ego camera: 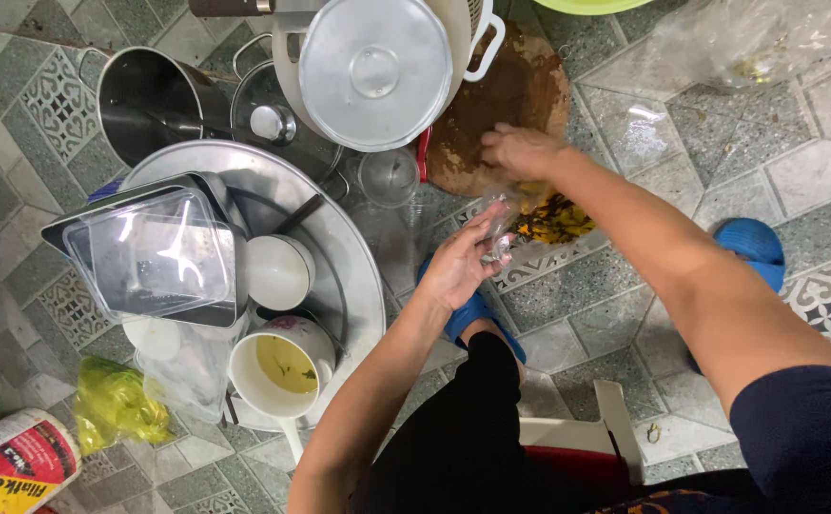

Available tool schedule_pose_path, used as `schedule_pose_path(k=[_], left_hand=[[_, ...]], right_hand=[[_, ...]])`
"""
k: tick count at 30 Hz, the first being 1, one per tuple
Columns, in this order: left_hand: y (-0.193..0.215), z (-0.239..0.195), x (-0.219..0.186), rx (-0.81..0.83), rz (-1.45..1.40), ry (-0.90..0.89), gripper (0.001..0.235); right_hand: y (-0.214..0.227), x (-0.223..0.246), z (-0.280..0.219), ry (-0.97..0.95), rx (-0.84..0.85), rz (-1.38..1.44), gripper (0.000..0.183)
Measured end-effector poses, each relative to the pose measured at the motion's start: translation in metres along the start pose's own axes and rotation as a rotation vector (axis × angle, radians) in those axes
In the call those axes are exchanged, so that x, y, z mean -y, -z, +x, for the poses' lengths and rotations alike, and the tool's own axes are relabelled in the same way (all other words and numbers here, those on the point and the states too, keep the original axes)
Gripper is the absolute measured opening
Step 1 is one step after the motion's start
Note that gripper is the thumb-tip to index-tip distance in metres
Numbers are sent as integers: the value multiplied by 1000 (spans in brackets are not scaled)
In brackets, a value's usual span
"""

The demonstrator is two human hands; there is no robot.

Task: The person wipes a countertop with a blue cloth, then moves around a cluttered kitchen floor. They pick up a green plastic bag and place it on a shelf. The person then sits on a small stool and gathers food scraps from the floor into a plastic bag, before moving the stool.

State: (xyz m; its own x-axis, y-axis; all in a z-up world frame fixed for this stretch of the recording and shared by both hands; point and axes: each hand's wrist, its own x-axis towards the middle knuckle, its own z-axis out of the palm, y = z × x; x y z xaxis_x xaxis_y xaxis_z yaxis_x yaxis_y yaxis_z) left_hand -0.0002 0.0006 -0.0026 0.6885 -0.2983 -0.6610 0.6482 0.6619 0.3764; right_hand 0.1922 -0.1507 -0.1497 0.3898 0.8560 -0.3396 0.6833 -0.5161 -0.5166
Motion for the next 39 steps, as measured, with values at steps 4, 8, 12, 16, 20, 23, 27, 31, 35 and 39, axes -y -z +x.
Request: schedule_pose_path(k=[4, 8, 12, 16, 20, 23, 27, 31, 35, 39], left_hand=[[-1, 4, -2, -42, 21, -8, 53], [-2, 5, -2, -66, 11, -40, 54], [-2, 3, -2, -25, -19, -91, 57], [0, 4, 0, 8, -18, -128, 60], [-3, 4, 4, -6, -27, -154, 62], [-15, -2, 5, 64, -35, -150, 63], [-52, -10, -1, 126, 32, -73, 69], [-110, -9, -13, 356, 103, -74, 79], [-173, 12, -15, 413, 349, -83, 83], [-215, 55, 7, 353, 498, -118, 77]], right_hand=[[-22, -12, -8, 22, -117, -112, 52], [-10, -10, -3, -158, -105, -123, 37], [41, 6, -26, -375, -281, 309, 14], [63, 23, -98, -68, -493, 1044, 15], [26, 56, -136, 107, -387, 1594, 12], [-12, 75, -134, -213, -600, 474, 17], [-40, 61, -149, -246, -770, 477, 18], [-57, 27, -183, -382, -820, 452, 25], [-52, -31, -227, -514, -929, 391, 36], [-34, -78, -281, -637, -1022, 270, 20]])
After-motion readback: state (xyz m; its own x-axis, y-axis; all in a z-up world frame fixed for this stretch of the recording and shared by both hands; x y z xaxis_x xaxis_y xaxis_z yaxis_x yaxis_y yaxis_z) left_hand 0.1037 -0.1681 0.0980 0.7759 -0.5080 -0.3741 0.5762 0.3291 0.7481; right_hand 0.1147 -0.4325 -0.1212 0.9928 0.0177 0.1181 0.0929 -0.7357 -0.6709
